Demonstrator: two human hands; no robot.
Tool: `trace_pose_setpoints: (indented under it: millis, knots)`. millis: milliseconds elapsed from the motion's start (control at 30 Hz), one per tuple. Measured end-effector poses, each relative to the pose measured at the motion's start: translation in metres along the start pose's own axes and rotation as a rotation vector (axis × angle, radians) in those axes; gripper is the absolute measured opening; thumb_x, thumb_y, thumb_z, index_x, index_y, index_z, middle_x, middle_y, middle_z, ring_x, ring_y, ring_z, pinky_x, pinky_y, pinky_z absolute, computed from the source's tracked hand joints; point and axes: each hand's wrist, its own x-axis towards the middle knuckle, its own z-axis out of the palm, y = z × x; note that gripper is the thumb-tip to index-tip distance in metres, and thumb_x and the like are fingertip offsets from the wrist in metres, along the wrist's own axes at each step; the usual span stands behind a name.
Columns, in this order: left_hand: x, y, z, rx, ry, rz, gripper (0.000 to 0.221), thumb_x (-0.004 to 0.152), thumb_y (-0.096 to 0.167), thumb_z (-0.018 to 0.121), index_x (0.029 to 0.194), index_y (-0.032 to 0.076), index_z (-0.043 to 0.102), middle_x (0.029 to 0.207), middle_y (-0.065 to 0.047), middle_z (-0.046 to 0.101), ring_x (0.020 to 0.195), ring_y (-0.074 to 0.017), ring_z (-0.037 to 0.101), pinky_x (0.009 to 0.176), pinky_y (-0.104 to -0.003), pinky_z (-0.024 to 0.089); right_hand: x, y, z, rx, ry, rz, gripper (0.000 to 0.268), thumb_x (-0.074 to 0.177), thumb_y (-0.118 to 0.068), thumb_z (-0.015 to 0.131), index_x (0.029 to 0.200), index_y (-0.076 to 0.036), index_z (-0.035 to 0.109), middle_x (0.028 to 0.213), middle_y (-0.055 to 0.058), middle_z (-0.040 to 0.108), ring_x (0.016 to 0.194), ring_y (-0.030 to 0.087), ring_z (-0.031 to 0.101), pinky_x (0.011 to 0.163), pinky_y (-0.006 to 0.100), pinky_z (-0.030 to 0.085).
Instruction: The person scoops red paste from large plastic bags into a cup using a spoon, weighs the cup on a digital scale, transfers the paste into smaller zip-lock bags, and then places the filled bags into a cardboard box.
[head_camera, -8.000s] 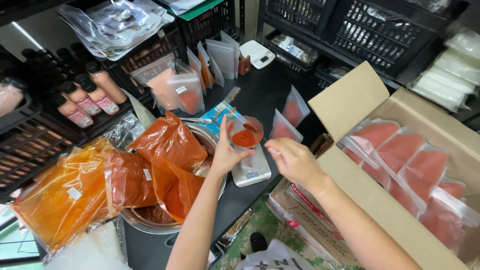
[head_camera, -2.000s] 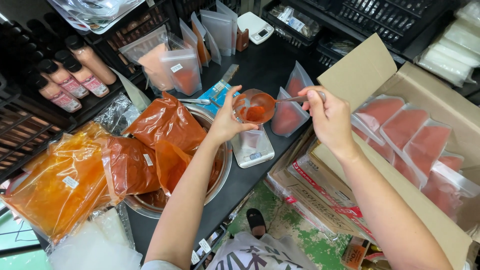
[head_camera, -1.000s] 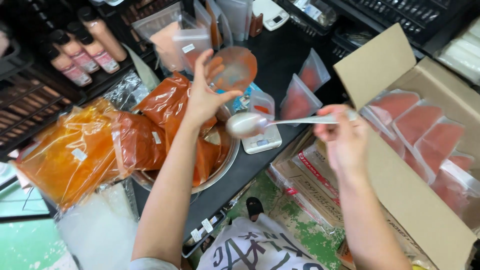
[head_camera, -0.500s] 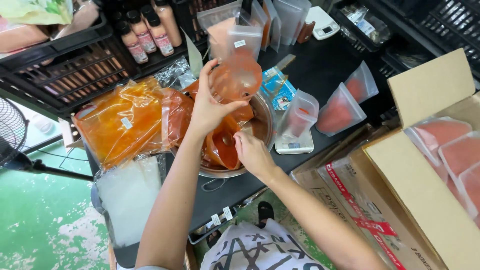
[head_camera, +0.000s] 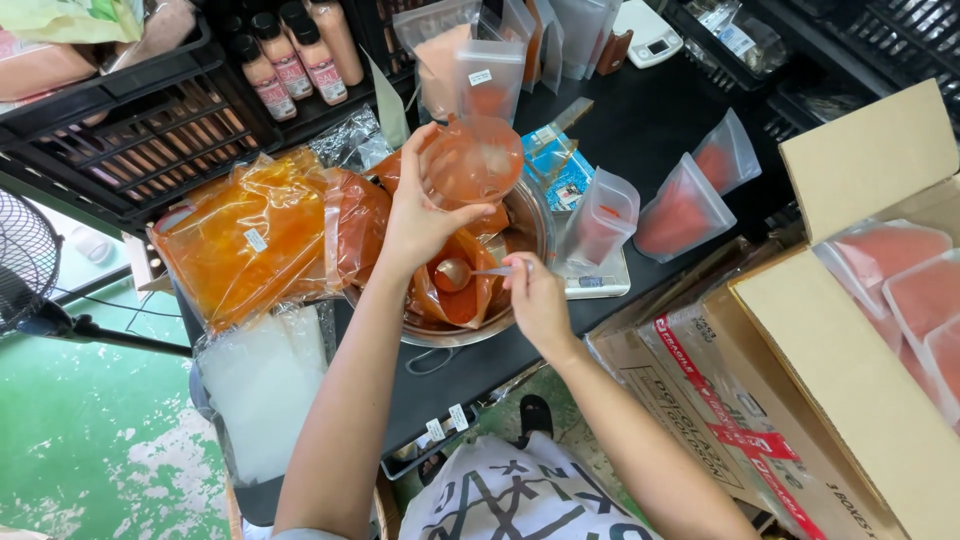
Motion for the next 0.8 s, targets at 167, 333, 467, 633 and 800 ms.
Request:
trace_pose_setpoints:
  millis: [167,333,467,633,800]
  knots:
    - [0.004,-0.001,0.007,0.008,-0.034,-0.004,0.113,0.070,-0.005,0.096,0.156,0.019,0.028,0.150,-0.023,0.045,0.138,-0.0398,0.048,0.110,-0.050,0.050,-0.003,-0.005,-0.034,0.149,0.090,0.077,0.025,0.108,-0.016,0.047,0.099,-0.011,0.070,0.061,0.006,0.071,0.055,0.020,0.064,0.058,0.033,0.053]
    - [0.019,-0.015,0.025,-0.005,-0.087,-0.004,0.113,0.070,-0.003,0.097,0.156,0.022,0.028,0.148,-0.023,0.046,0.135,-0.0400,0.049,0.109,-0.053,0.049,-0.004,-0.012,-0.091,0.303,0.205,0.169,0.030,0.109,-0.019,0.044,0.094,-0.011,0.070,0.059,0.004,0.068,0.050,0.013,0.058,0.053,0.026,0.047]
    - [0.029,-0.031,0.059,-0.036,-0.165,-0.059,0.119,0.067,0.002,0.100,0.156,0.023,0.025,0.152,-0.018,0.043,0.140,-0.0371,0.045,0.115,-0.061,0.034,-0.007,-0.004,-0.157,0.454,0.433,0.280,0.031,0.103,-0.015,0.044,0.089,-0.007,0.070,0.053,0.008,0.060,0.042,0.011,0.051,0.042,0.019,0.041]
    - [0.040,-0.047,0.104,-0.053,-0.330,-0.091,0.104,0.073,0.012,0.094,0.150,0.026,0.026,0.160,-0.015,0.033,0.146,-0.0309,0.043,0.105,-0.039,0.051,-0.014,-0.019,-0.241,0.562,0.639,0.239,0.026,0.104,-0.010,0.051,0.084,-0.002,0.066,0.062,0.010,0.060,0.045,0.012,0.056,0.037,0.019,0.031]
    - [0.048,-0.070,0.140,-0.073,-0.346,-0.148,0.108,0.070,0.011,0.093,0.151,0.023,0.023,0.159,-0.019,0.034,0.149,-0.0326,0.038,0.108,-0.041,0.050,-0.004,-0.046,-0.273,0.528,0.777,0.100,0.028,0.107,0.000,0.047,0.088,0.000,0.067,0.084,0.010,0.071,0.055,0.012,0.063,0.043,0.019,0.044]
